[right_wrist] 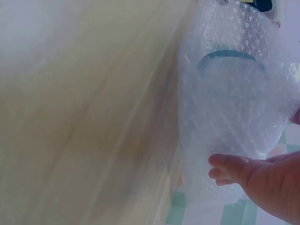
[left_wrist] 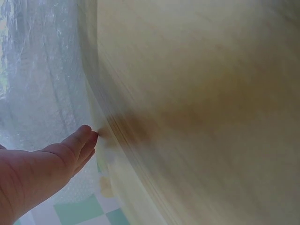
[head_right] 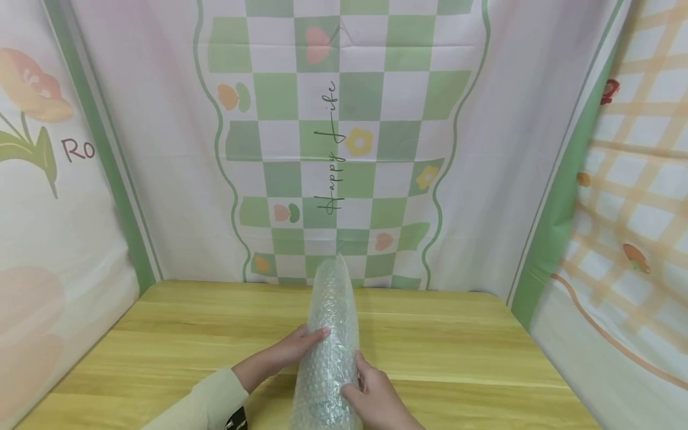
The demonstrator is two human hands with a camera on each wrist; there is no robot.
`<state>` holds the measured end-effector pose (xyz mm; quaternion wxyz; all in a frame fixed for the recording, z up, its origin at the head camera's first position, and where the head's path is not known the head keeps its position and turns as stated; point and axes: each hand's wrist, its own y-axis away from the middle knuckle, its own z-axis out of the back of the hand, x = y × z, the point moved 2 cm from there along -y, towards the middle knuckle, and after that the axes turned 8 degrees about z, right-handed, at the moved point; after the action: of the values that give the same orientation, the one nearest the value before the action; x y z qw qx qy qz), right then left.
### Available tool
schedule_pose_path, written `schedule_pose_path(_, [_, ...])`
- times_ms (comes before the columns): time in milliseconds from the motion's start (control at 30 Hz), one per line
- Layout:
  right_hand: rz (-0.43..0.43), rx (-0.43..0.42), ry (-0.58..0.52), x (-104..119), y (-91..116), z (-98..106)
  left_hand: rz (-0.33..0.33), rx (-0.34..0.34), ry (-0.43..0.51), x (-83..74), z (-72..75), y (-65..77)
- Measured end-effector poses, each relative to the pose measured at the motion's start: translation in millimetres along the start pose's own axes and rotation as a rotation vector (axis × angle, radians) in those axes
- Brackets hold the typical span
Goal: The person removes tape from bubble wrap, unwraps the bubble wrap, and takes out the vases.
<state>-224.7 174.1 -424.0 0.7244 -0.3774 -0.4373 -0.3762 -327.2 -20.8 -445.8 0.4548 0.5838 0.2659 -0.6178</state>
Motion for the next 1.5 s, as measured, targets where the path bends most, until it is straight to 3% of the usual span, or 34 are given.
schedule_pose_path(533, [0.05, 0.064, 0.053, 5.3, -1.9, -0.3, -0.034, 0.024, 0.027, -0.6, -1.2, -0.6])
schedule_pose_path(733, [0.058, 0.087, 0.055, 3.2, -1.7, -0.8, -0.014, 0.013, 0.022, -0.7, -0.4, 0.3])
schedule_pose_path(967, [0.066, 0.035, 0.124, 2.5, -1.1, -0.9, -0.002, 0.0, 0.015, -1.5, -0.5, 2.5])
schedule_pose_path(1200, [0.058, 0.008, 0.097, 0.5, -1.2, -0.7, -0.003, 0.002, 0.014, -1.6, -0.5, 2.3])
schedule_pose_path(1400, [0.033, -0.069, 0.211, 4.0, 0.8, 4.5, -0.011, 0.01, 0.003, 0.2, 0.2, -2.3])
schedule_pose_path(1500, [0.026, -0.063, 0.209, 3.7, 1.6, 7.3, 0.003, 0.015, 0.006, 0.1, 0.3, -2.8])
